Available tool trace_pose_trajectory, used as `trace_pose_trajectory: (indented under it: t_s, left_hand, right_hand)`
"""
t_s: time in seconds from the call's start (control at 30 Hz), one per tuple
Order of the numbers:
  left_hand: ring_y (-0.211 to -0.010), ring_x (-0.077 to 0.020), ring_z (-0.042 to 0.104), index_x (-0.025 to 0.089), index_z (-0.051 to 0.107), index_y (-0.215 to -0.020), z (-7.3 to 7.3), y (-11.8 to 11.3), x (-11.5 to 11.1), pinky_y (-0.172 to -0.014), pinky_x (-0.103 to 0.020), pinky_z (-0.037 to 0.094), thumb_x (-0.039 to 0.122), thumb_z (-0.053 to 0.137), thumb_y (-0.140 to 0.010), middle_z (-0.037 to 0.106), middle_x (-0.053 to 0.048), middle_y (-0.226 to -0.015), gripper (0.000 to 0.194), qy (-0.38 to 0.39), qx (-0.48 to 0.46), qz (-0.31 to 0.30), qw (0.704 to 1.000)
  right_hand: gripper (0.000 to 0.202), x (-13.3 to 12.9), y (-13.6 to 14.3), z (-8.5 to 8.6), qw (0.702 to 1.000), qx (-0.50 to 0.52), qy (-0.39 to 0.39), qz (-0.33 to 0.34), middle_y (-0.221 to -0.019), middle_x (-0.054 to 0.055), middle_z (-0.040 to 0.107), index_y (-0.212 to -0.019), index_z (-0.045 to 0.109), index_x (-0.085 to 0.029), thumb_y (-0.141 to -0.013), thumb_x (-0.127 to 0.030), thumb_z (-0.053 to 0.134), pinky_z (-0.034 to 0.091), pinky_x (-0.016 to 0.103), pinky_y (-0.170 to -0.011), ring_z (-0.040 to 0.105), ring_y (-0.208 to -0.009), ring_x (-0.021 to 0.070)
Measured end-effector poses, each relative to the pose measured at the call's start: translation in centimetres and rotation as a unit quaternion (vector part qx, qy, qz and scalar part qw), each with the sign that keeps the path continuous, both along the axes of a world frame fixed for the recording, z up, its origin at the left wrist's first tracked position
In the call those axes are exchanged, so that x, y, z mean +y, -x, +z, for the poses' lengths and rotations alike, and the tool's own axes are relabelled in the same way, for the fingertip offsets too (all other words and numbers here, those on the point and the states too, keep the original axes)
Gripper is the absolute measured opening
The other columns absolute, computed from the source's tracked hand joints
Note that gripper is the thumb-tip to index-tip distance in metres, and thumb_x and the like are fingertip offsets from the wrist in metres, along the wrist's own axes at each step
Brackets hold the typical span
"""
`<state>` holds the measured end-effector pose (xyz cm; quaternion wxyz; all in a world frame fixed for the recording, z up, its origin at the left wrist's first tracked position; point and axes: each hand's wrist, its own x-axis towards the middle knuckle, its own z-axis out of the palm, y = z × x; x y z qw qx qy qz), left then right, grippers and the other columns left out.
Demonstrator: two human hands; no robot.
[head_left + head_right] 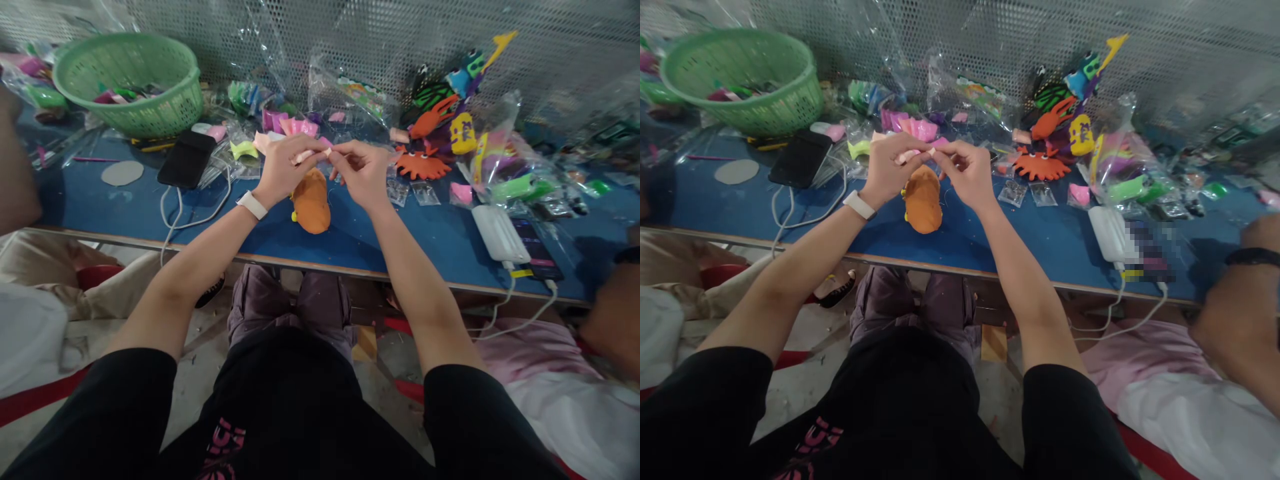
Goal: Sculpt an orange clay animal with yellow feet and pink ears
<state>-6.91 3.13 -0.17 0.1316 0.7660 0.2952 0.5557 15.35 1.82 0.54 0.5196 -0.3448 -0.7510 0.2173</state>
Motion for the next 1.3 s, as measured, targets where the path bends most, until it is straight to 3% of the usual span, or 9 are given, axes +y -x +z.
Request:
trace_pose_trajectory:
  t_s: [0.33,0.63,1.0,1.3]
  left_hand:
    - [-0.116,-0.0310,0.085,0.026,0.085,-0.115,-0.6,0.1,0.6,-0.115,-0.056,0.069,0.065,0.078,-0.111,0.085,-0.010,-0.112,0.040,0.009,-0.010,0.012,1.000]
    - [-0.119,-0.0317,0.085,0.025,0.087,-0.121,-0.7,0.1,0.5,-0.119,-0.056,0.068,0.070,0.075,-0.112,0.088,-0.013,-0.115,0.047,0.016,-0.012,0.009,1.000]
    - [-0.124,-0.0334,0.086,0.027,0.089,-0.130,-0.8,0.1,0.8,-0.121,-0.059,0.067,0.066,0.077,-0.112,0.089,-0.013,-0.122,0.045,0.009,0.010,-0.007,1.000]
    - [-0.123,-0.0326,0.084,0.032,0.089,-0.137,-0.8,0.4,0.7,-0.119,-0.057,0.067,0.057,0.077,-0.113,0.087,-0.011,-0.119,0.037,0.002,0.051,-0.028,0.998]
  right_hand:
    - [0.080,1.1,-0.5,-0.6,1.000,0.006,0.018,-0.021,-0.097,0.008,0.083,-0.116,0.086,-0.034,-0.094,-0.107,0.063,0.074,0.046,-0.068,0.088,-0.087,0.0315]
    - [0.089,0.6,0.0,-0.4,0.998,0.019,0.015,-0.051,-0.099,0.009,0.084,-0.113,0.086,-0.034,-0.087,-0.114,0.058,0.078,0.052,-0.081,0.090,-0.100,0.0361]
    - [0.088,0.6,-0.1,-0.1,0.999,-0.008,-0.008,-0.046,-0.106,0.010,0.086,-0.118,0.086,-0.033,-0.095,-0.111,0.052,0.075,0.045,-0.074,0.089,-0.090,0.0308]
    - [0.090,0.6,0.0,-0.1,0.999,0.005,0.012,-0.048,-0.097,0.009,0.084,-0.114,0.085,-0.034,-0.090,-0.114,0.052,0.072,0.043,-0.062,0.085,-0.077,0.0283]
